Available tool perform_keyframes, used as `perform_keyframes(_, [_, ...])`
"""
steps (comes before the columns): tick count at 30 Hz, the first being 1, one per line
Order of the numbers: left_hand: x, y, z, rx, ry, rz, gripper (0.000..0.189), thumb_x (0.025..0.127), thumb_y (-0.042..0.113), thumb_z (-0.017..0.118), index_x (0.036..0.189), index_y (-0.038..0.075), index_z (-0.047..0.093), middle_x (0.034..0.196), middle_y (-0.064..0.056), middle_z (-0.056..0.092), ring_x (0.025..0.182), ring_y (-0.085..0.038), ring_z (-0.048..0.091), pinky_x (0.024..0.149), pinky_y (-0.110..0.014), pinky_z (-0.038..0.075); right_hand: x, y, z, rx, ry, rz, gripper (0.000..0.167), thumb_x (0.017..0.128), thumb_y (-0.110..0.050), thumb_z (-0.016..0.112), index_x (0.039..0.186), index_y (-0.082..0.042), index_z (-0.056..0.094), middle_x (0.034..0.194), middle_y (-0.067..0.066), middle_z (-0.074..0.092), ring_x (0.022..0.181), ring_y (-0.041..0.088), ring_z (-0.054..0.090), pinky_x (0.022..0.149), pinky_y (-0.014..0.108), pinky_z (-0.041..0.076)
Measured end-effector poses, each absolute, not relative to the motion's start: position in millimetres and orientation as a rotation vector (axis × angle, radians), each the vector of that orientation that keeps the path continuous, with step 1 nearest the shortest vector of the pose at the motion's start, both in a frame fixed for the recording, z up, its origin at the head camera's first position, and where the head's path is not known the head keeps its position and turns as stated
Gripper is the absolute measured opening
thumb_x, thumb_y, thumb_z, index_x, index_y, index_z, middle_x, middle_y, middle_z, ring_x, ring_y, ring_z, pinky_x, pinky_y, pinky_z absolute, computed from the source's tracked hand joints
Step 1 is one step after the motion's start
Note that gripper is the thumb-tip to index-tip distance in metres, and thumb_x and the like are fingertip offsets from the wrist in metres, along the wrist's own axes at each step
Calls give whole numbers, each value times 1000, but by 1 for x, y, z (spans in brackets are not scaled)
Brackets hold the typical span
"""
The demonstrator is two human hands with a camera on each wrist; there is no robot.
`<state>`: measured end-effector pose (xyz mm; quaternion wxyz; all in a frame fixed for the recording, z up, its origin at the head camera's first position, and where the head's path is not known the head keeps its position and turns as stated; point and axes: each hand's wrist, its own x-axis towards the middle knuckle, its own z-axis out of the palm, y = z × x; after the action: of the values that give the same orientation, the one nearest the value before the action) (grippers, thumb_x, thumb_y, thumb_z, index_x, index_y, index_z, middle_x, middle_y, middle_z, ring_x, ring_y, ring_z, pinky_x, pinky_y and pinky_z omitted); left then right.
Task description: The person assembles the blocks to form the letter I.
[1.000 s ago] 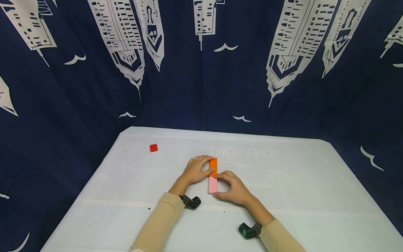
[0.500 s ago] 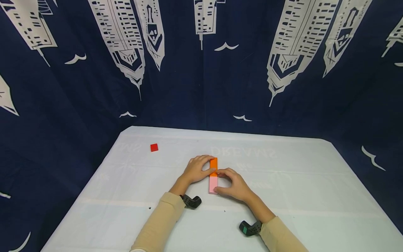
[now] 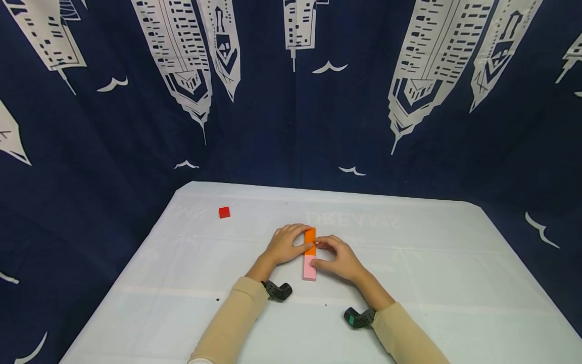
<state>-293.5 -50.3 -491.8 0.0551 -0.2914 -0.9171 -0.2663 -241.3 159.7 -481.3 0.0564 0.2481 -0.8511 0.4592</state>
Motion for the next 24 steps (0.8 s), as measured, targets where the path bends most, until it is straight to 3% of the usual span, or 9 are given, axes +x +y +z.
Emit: perform_keyframes(24, [-294,-50,-492,-879,-2783,-811,52,95,49,56,138,20,54,141,-1,53,131,-23,45,104,-48,34,-249,159,-490,733,-2587,1333,52,76,-26,85,121,-6,66,111,2,64,106,22,60,96,43,47])
